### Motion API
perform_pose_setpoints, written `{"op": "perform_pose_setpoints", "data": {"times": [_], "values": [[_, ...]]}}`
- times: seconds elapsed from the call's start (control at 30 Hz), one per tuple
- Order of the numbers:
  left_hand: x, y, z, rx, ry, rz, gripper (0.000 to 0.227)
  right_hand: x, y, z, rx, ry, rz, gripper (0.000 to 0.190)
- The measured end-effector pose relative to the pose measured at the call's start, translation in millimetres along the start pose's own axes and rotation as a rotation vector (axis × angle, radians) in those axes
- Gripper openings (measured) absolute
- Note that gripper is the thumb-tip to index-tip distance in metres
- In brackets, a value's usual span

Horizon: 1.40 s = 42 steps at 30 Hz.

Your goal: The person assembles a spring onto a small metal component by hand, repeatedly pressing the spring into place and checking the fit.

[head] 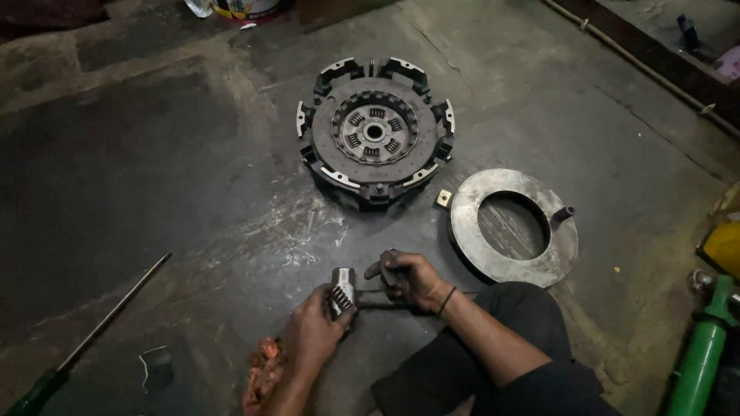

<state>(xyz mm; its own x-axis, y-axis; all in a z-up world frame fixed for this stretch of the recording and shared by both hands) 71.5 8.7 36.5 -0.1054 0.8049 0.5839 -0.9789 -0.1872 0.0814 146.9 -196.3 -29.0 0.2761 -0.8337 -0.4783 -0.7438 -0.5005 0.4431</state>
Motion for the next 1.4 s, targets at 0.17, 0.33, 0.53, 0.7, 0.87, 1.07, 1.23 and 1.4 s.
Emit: {"op": "perform_pose_setpoints", "data": {"times": [0.17, 0.33, 0.53, 0.7, 0.87, 1.07, 1.23, 1.4], "values": [[2, 1, 2, -0.004, -0.003, 0.008, 0.057, 4, -3, 4, -0.013, -0.025, 0.001, 0.019], [-1, -1, -3, -0.006, 0.001, 0.01, 0.057, 1, 1, 2, -0.013, 0.001, 0.007, 0.018], [-3, -2, -5, -0.001, 0.005, 0.003, 0.057, -4, 2, 1, -0.02, -0.008, -0.065, 0.028], [-1, -2, -3, -0.018, -0.015, -0.006, 0.059, -43, 29, -27, -0.086, -0.048, -0.069, 0.037], [-6, -3, -8, -0.106, 0.03, 0.029, 0.058, -106, 102, -109, 0.348, -0.42, -0.761, 0.016], [-10, -3, -12, -0.098, 0.042, 0.025, 0.048, -37, 22, -46, 0.123, 0.419, 0.205, 0.021], [-21, -8, -25, -0.029, -0.011, -0.024, 0.053, -78, 22, -35, 0.647, 1.099, 0.254, 0.019], [-33, -10, -36, 0.001, 0.004, -0.01, 0.054, -110, 44, -33, 0.809, 1.277, 0.267, 0.025]]}}
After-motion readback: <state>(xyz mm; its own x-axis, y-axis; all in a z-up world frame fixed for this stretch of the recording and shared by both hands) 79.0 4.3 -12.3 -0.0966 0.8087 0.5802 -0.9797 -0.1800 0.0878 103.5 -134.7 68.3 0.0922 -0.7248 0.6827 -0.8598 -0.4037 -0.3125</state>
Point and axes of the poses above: each hand's wrist, its own y-axis away from the middle knuckle, its own x-axis out of the back of the hand, z = x × y, the point moved 8 cm from there along -y, towards the middle knuckle, and after that the axes turned 7 degrees about y, right-handed, at the moved point
